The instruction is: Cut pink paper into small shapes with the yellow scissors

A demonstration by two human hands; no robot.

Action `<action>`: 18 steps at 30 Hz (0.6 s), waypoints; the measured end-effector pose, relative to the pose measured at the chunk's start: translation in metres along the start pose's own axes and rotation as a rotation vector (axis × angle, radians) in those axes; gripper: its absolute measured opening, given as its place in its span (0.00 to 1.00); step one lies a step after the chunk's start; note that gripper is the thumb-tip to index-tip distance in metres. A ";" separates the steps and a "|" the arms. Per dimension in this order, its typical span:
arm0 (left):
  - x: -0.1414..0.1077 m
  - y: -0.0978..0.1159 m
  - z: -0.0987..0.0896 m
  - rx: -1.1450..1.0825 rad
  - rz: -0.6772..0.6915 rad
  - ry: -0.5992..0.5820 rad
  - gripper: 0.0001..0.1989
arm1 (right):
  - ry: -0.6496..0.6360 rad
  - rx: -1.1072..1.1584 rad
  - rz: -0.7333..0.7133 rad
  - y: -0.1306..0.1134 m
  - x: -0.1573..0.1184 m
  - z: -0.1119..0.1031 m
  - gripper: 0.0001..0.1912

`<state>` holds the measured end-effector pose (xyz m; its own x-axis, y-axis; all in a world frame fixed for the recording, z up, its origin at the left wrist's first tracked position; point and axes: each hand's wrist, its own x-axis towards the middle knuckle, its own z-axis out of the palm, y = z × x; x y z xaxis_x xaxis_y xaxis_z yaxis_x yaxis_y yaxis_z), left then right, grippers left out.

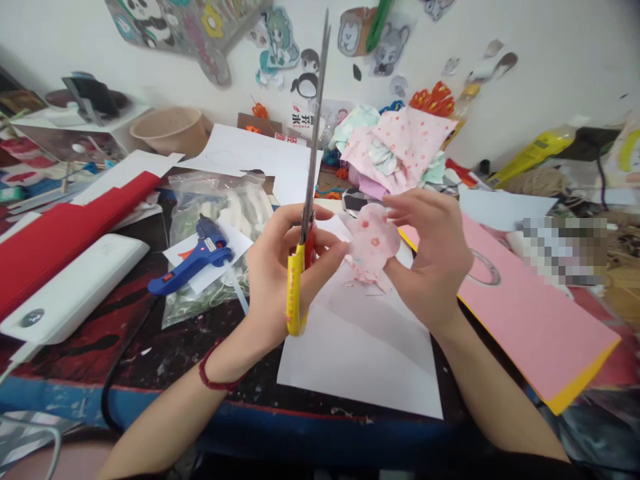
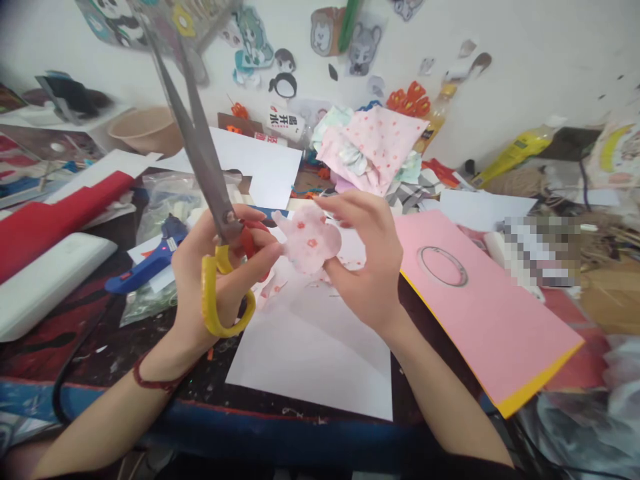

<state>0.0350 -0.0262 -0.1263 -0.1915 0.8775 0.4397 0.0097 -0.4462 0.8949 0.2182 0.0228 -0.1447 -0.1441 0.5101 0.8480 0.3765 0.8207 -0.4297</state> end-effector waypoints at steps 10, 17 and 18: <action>0.001 -0.001 -0.002 0.111 0.111 -0.036 0.13 | -0.357 0.836 0.958 -0.008 0.014 -0.008 0.28; -0.001 0.000 -0.004 0.163 0.042 -0.099 0.12 | -0.499 0.706 0.926 -0.008 0.005 -0.011 0.09; -0.001 0.000 -0.003 0.163 0.038 -0.099 0.12 | -0.515 0.705 0.939 -0.008 0.004 -0.011 0.09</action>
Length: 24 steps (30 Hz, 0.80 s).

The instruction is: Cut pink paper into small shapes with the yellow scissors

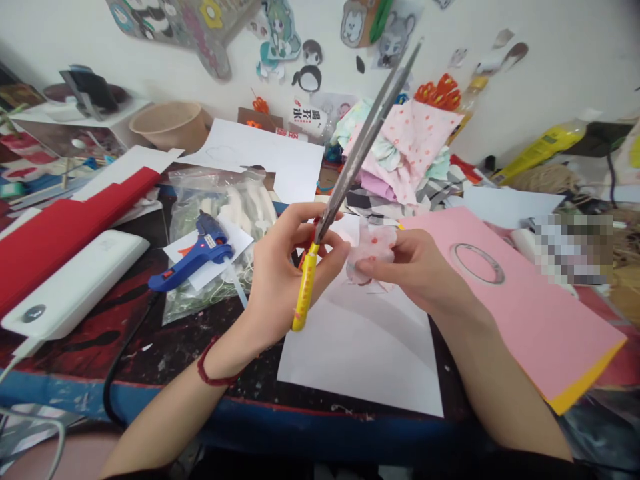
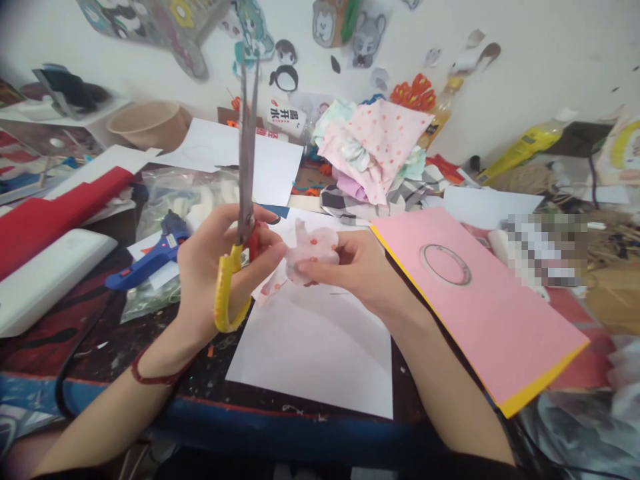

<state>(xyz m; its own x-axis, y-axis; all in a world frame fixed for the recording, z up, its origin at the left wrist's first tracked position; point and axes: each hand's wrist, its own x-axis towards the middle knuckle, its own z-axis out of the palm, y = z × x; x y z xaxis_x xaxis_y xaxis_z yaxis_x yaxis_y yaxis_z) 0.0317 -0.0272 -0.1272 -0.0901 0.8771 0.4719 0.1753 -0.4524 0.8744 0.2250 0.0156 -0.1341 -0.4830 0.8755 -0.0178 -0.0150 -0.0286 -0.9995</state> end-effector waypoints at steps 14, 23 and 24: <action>0.002 0.002 -0.001 -0.175 -0.106 -0.033 0.21 | 0.318 0.108 -0.272 0.002 0.003 0.015 0.08; 0.001 0.001 0.001 -0.164 -0.081 0.007 0.16 | 0.131 0.106 -0.100 -0.001 0.001 0.011 0.17; 0.001 0.001 0.000 -0.168 -0.081 0.013 0.16 | 0.055 0.148 -0.060 -0.002 0.002 0.008 0.22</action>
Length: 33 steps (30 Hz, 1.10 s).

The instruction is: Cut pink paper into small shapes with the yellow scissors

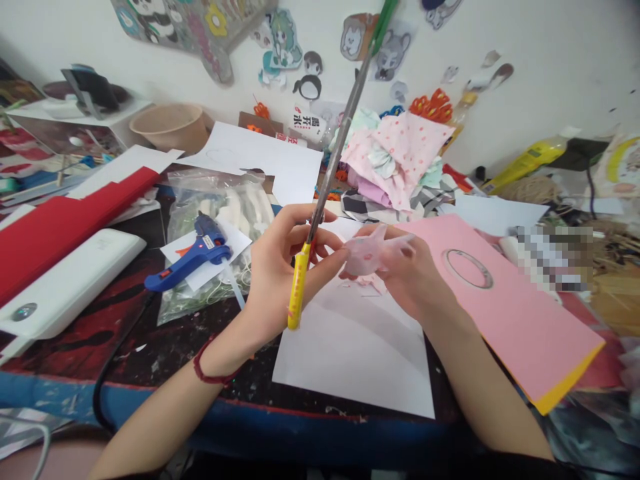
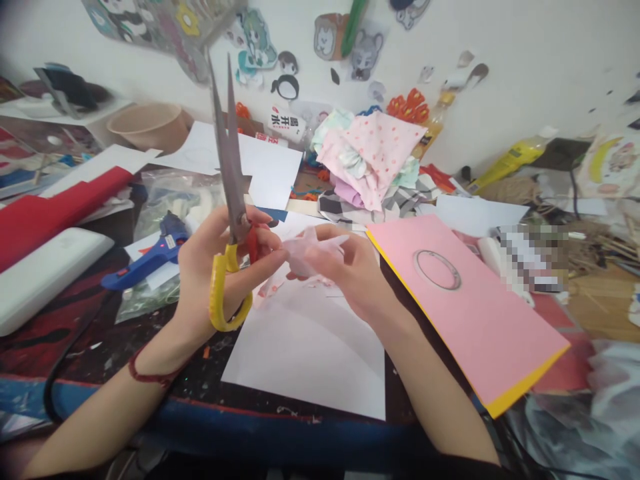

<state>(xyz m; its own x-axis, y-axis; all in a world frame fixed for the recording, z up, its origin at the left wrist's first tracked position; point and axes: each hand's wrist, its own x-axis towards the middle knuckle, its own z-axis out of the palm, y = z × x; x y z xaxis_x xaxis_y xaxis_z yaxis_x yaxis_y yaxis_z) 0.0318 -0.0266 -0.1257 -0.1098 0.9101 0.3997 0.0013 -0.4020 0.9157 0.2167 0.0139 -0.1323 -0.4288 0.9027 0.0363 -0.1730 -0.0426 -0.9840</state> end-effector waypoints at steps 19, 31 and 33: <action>0.003 -0.003 -0.007 0.034 0.052 0.037 0.16 | -0.018 -0.101 -0.184 0.015 0.011 -0.009 0.08; 0.001 -0.002 -0.001 0.074 0.048 0.056 0.16 | 0.283 -0.334 -0.563 0.019 0.000 0.008 0.05; 0.000 -0.002 0.001 0.064 0.043 0.026 0.16 | 0.284 -0.287 -0.499 0.021 0.001 0.010 0.07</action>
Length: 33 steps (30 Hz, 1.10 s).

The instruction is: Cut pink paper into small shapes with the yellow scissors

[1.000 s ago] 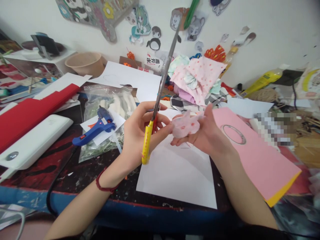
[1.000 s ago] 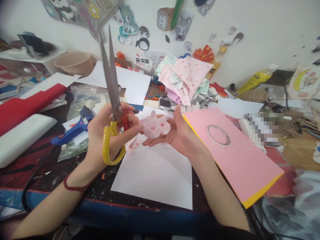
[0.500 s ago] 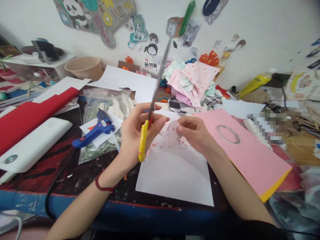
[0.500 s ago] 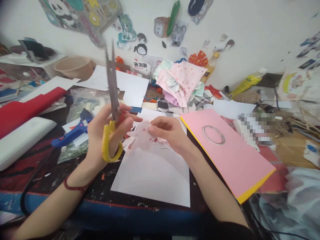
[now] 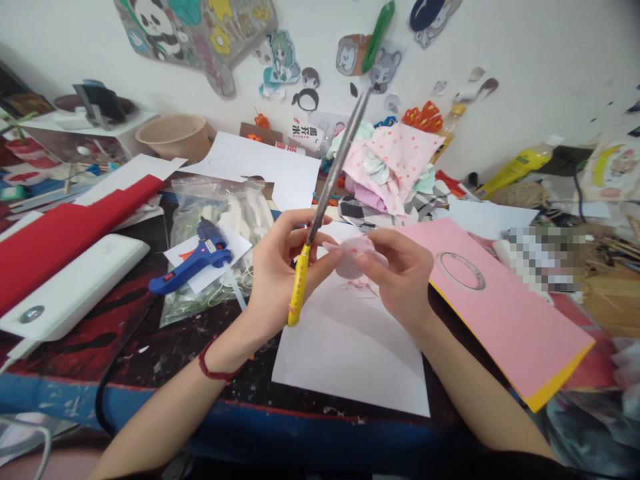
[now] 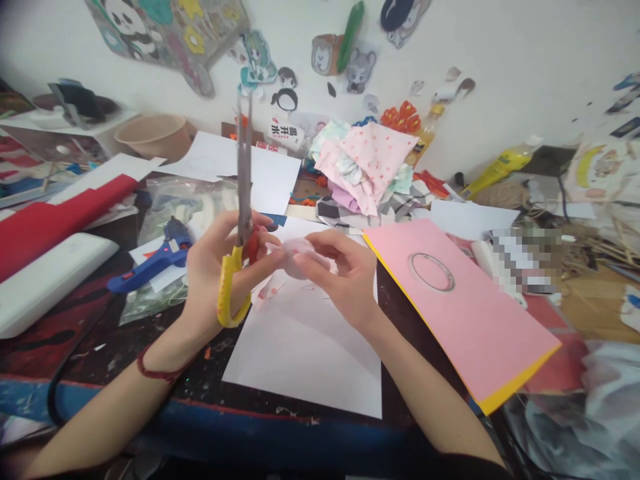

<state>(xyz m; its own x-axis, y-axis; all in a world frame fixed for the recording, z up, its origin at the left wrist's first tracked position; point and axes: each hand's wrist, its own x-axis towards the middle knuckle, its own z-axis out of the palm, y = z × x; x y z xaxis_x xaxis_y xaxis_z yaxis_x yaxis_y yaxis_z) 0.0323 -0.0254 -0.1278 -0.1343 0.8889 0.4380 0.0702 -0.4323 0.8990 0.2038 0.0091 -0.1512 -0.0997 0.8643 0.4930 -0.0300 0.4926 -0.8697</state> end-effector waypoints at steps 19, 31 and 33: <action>-0.002 -0.010 -0.010 0.040 0.082 -0.194 0.27 | 0.228 -0.093 -0.030 -0.004 0.001 -0.003 0.10; -0.007 -0.017 -0.005 0.324 0.201 -0.283 0.47 | 0.247 -0.135 -0.053 -0.014 0.002 -0.004 0.11; -0.006 -0.016 -0.005 0.377 0.246 -0.294 0.49 | 0.256 -0.134 -0.042 -0.014 0.002 -0.005 0.12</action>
<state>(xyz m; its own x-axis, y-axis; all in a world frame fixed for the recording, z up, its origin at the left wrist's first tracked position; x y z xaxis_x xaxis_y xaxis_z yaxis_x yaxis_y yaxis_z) 0.0273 -0.0244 -0.1452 0.2093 0.7964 0.5673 0.4216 -0.5970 0.6825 0.2086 0.0046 -0.1379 0.1537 0.8321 0.5330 0.1049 0.5226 -0.8461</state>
